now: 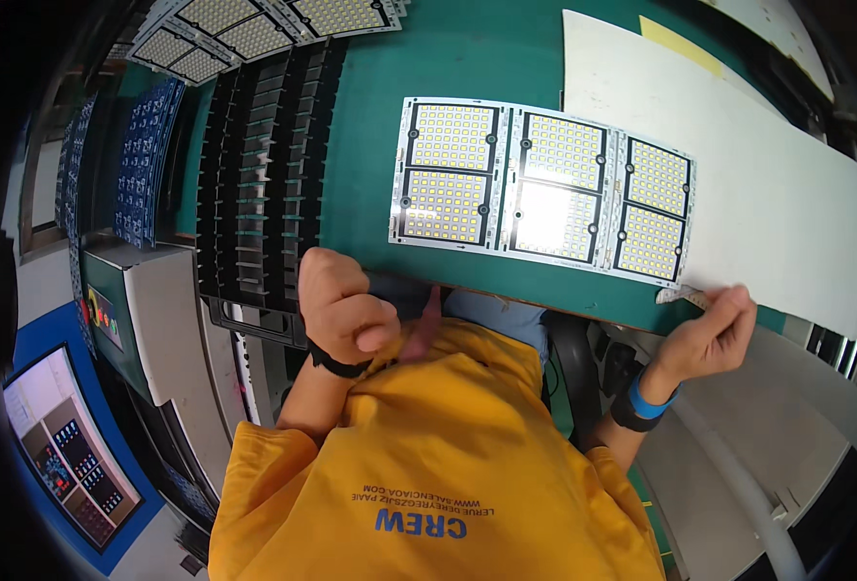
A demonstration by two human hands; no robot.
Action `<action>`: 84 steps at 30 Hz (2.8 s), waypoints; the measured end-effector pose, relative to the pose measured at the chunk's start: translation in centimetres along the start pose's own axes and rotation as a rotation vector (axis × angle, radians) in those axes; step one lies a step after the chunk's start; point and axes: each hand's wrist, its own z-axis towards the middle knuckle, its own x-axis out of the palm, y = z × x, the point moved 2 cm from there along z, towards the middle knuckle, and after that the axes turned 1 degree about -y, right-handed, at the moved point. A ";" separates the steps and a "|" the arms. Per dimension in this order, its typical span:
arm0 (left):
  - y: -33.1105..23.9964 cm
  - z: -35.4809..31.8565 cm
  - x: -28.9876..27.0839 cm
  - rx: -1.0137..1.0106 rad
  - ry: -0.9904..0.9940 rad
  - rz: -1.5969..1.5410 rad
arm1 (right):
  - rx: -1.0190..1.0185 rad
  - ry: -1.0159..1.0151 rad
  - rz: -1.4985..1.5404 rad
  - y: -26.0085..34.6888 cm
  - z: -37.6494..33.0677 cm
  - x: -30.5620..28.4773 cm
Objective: Inspecting and processing printed circuit boards using an automated testing machine.
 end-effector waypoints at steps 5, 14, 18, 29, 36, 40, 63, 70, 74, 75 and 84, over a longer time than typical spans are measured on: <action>1.4 0.4 0.2 0.146 0.127 0.049 | -0.036 -0.186 0.008 1.0 -0.5 0.0; 1.6 0.2 0.9 0.175 0.076 0.027 | -0.046 -0.180 -0.013 1.3 -0.3 0.6; 1.7 0.1 1.2 0.166 -0.007 0.019 | -0.029 -0.194 -0.035 1.5 -0.2 0.9; 1.6 0.1 1.6 0.179 -0.016 0.021 | -0.049 -0.171 -0.060 1.5 -0.1 0.9; 1.5 0.4 1.5 0.159 0.017 0.036 | -0.059 -0.162 -0.060 1.6 -0.1 0.9; 1.3 0.5 1.5 0.140 0.028 0.050 | -0.068 -0.147 -0.068 1.6 0.0 0.7; 1.3 0.1 1.6 0.114 0.052 0.058 | -0.089 -0.175 -0.028 1.3 -0.2 0.5; 1.3 0.3 1.6 0.109 0.072 0.072 | -0.095 -0.171 -0.032 1.0 -0.3 0.4; 1.2 0.5 1.8 0.096 0.068 0.083 | -0.114 -0.182 -0.013 0.9 -0.3 0.3; 1.2 0.5 1.9 0.091 0.066 0.089 | -0.124 -0.185 -0.008 0.8 -0.3 0.3; 0.9 0.8 2.1 0.054 0.058 0.122 | -0.127 -0.176 0.012 0.7 -0.4 0.2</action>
